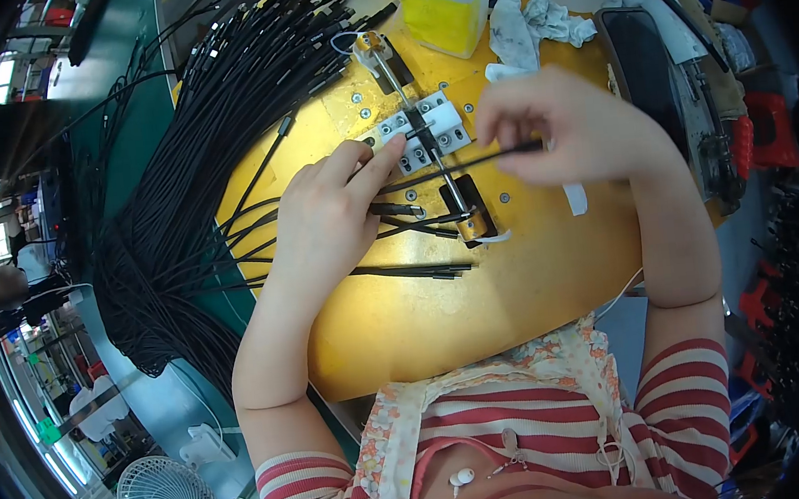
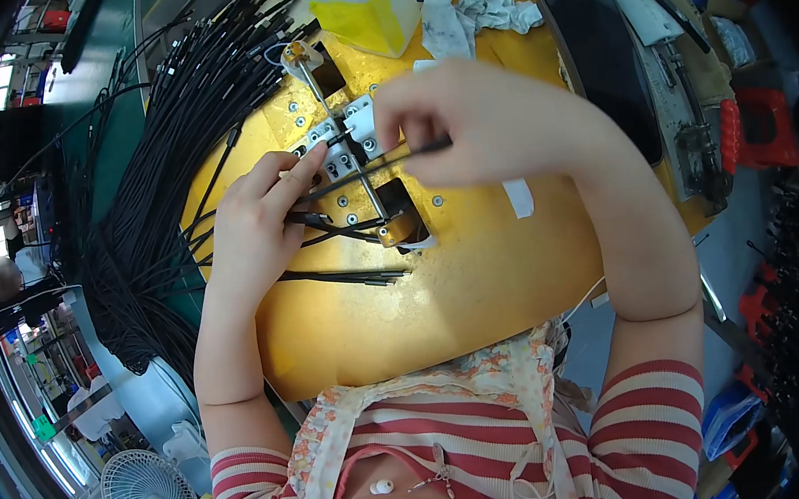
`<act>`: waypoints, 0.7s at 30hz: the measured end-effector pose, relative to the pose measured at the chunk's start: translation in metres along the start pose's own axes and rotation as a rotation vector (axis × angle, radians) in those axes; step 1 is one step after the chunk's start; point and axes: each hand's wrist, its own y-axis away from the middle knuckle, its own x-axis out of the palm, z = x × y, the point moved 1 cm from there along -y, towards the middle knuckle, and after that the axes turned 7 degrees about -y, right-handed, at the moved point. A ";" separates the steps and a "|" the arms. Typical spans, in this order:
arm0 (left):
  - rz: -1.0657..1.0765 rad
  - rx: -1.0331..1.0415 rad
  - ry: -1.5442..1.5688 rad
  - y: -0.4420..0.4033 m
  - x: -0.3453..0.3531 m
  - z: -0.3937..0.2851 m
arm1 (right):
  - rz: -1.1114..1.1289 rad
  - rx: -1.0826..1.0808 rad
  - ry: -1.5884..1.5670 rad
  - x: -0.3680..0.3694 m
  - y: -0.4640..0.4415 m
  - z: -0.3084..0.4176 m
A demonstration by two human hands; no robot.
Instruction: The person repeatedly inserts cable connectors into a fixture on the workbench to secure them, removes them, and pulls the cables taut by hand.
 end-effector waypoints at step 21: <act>0.364 -0.039 0.871 0.008 -0.030 0.008 | -0.014 -0.088 -0.771 0.016 -0.005 -0.006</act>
